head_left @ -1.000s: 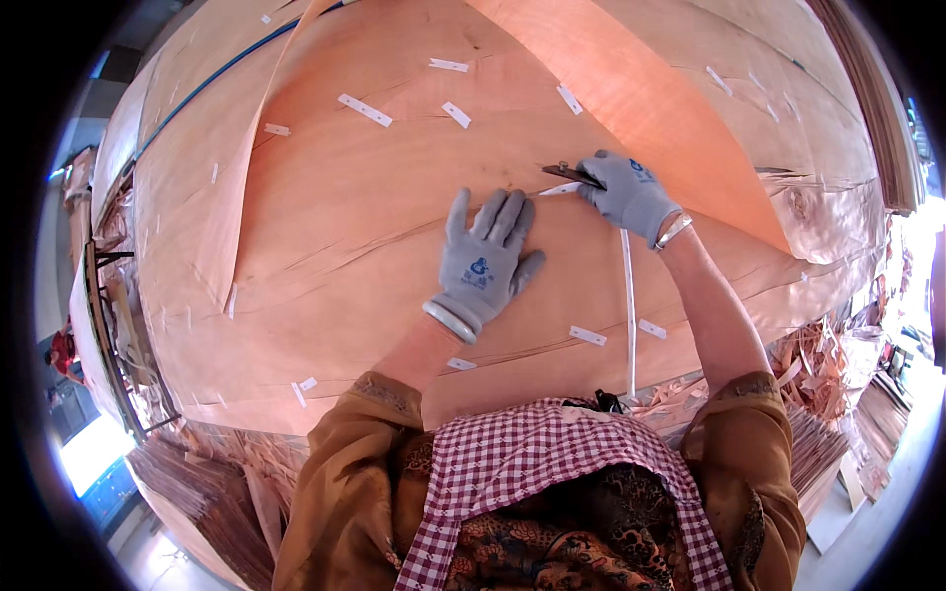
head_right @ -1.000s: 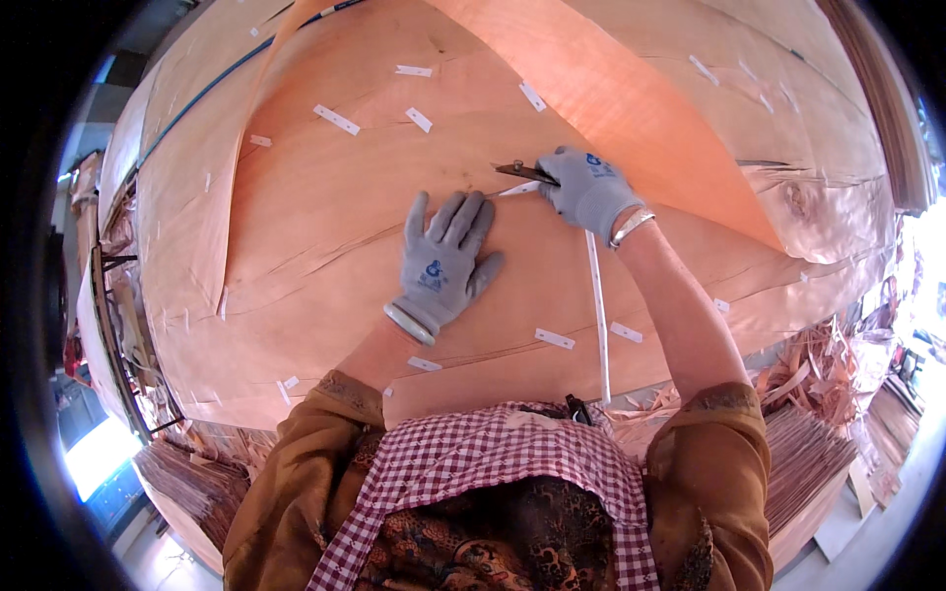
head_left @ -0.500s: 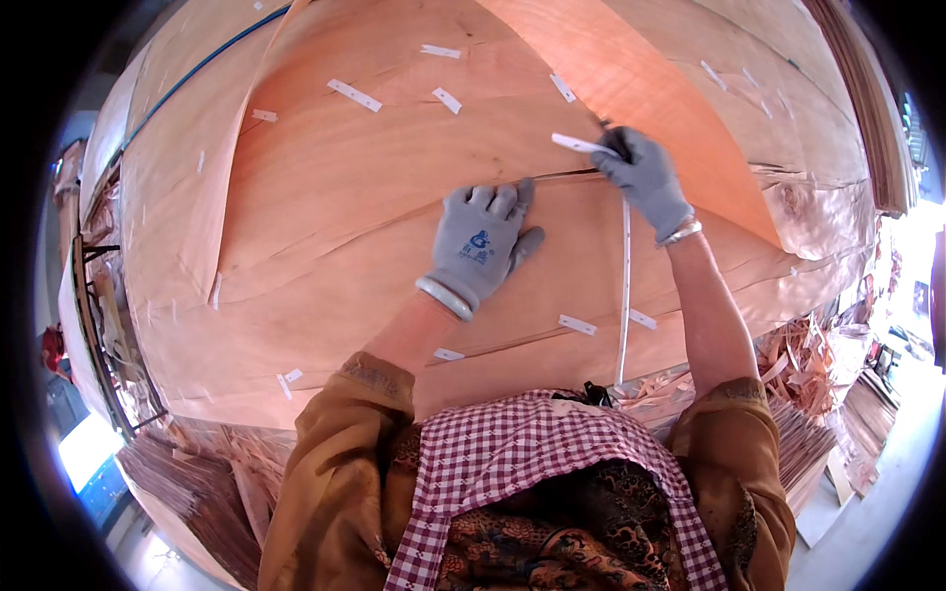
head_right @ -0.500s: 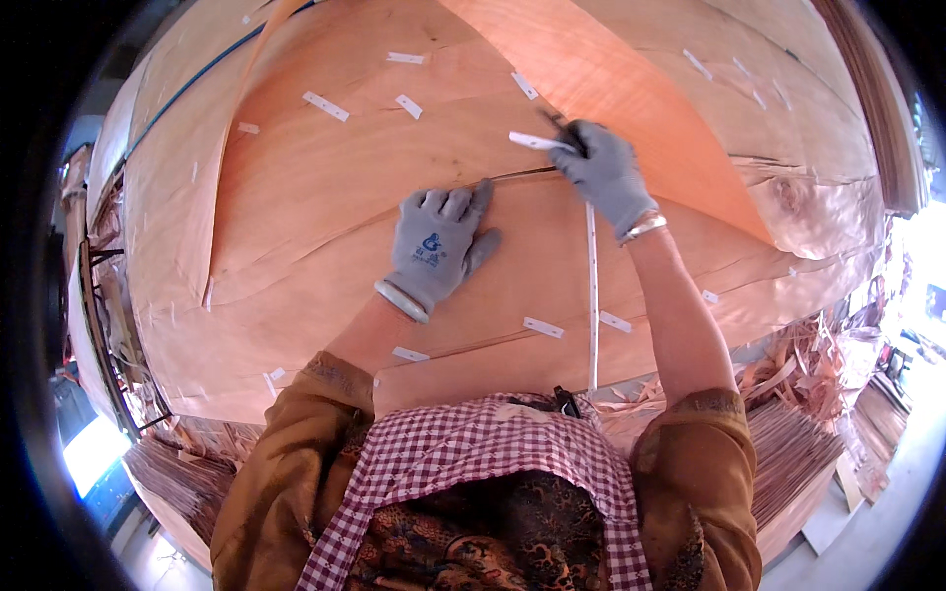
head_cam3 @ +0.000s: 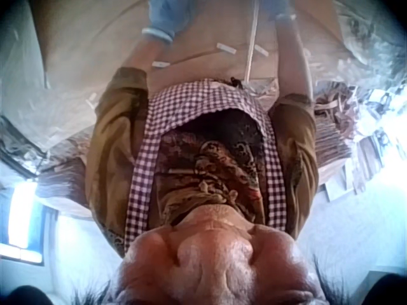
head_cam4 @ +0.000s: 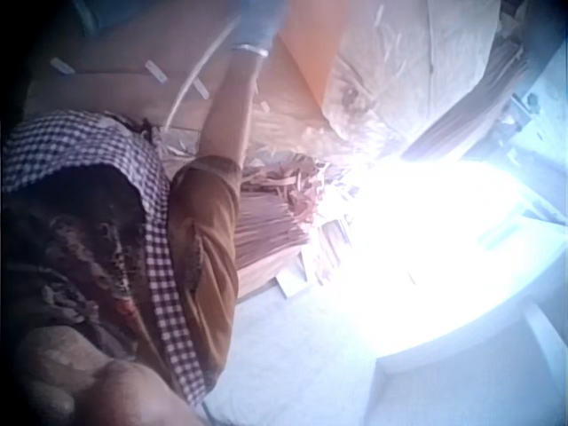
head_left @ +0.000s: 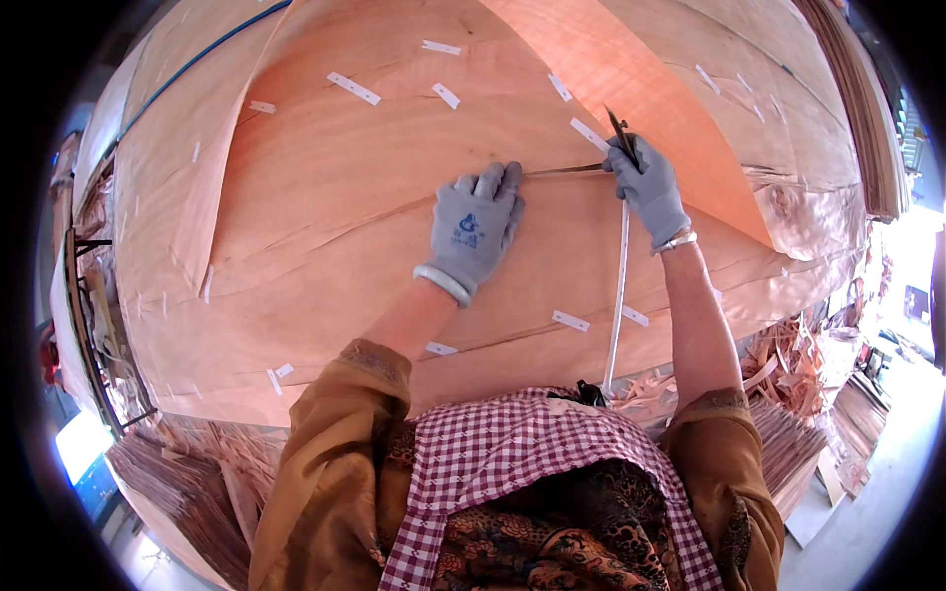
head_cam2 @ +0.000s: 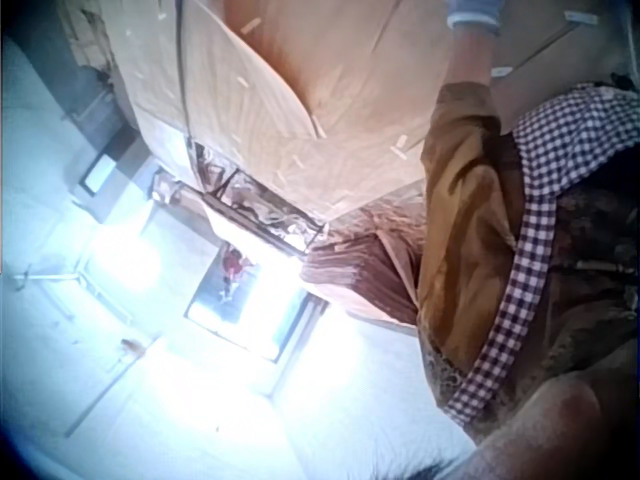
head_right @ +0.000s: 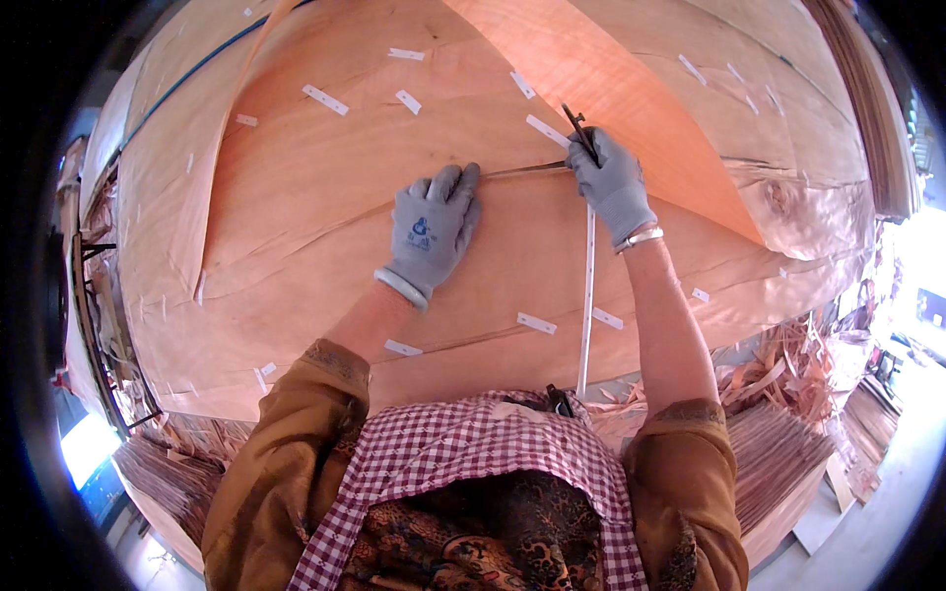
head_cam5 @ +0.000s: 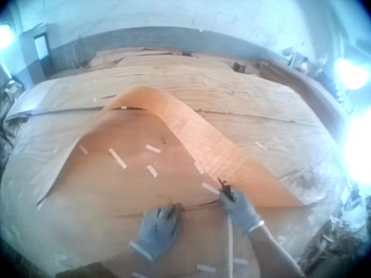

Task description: The person trims and cuts sheets of wood veneer on a large work surface using a utility knife.

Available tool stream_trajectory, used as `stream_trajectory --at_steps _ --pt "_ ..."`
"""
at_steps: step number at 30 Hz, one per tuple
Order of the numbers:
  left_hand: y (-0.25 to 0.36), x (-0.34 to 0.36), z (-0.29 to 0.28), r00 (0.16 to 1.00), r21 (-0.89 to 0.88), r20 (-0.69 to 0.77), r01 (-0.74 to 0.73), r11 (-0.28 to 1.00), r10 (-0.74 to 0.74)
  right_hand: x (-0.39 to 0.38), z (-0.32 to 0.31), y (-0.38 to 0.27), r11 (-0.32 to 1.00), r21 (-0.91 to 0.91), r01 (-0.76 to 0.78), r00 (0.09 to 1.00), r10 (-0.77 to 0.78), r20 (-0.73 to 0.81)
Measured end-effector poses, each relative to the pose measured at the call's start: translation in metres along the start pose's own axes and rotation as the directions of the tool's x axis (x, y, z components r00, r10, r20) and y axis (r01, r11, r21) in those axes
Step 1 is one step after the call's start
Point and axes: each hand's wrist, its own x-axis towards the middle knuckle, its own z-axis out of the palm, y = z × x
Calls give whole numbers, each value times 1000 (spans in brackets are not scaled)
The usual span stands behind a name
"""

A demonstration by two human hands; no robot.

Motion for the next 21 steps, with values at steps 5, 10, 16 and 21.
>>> stream_trajectory --at_steps 5,10,16,21 --pt "0 11 8 993 -107 -42 101 989 -106 0 -8 -10 997 15 -78 995 77 66" --pt "1 13 9 991 -135 -72 104 985 -115 3 -13 -7 958 -255 132 982 -92 163" --pt "-1 15 12 988 -115 -78 127 985 -136 6 -13 -13 851 -491 185 965 -64 253" --pt "2 17 9 990 -109 -48 127 986 -133 11 -16 -18 792 -572 212 958 -52 282"
